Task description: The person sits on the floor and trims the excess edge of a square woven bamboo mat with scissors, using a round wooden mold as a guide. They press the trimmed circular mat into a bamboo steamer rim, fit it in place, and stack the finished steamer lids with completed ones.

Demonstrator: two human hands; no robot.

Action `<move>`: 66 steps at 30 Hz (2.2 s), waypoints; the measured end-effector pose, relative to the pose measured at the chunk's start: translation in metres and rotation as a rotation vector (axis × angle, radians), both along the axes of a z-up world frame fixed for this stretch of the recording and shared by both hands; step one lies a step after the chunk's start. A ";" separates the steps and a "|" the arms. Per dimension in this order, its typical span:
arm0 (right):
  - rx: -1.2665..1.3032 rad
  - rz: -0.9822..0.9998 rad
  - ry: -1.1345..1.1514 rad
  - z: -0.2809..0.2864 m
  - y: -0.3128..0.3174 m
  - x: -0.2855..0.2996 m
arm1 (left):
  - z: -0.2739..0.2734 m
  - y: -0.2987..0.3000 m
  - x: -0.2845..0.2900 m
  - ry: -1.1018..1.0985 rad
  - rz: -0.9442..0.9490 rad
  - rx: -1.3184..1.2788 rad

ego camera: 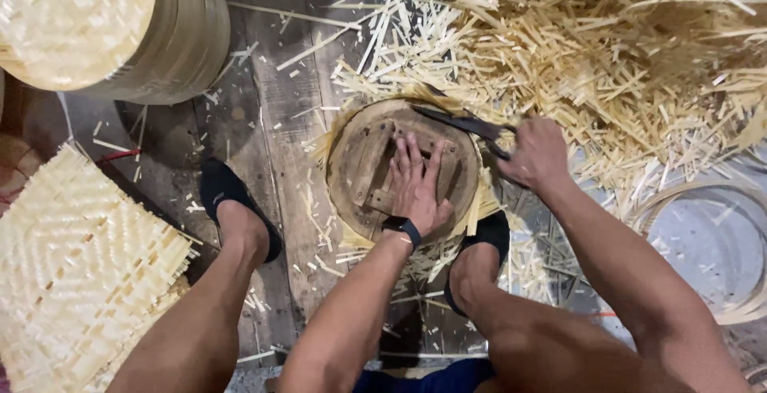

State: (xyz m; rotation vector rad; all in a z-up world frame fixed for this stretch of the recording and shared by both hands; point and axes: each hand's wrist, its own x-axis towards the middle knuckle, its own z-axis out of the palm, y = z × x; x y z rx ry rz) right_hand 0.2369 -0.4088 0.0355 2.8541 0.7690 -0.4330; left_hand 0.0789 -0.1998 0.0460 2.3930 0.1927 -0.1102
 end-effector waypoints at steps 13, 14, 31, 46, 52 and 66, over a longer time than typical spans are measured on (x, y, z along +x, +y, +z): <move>0.029 0.012 -0.007 -0.013 -0.011 0.009 | 0.004 0.018 -0.013 0.072 -0.247 -0.057; 0.017 0.074 -0.074 -0.016 0.000 0.013 | 0.003 0.019 -0.012 0.068 -0.261 -0.049; -0.042 0.131 -0.043 0.003 0.021 0.018 | -0.002 -0.019 -0.001 0.301 0.176 0.091; 0.024 0.096 -0.088 -0.008 0.007 0.001 | 0.005 0.008 -0.027 0.201 -0.221 0.177; 0.171 0.062 0.014 -0.052 -0.075 -0.008 | 0.028 0.024 -0.036 0.266 -0.435 0.242; -0.056 0.099 0.117 -0.032 -0.073 0.009 | 0.027 0.054 -0.034 0.246 -0.736 0.313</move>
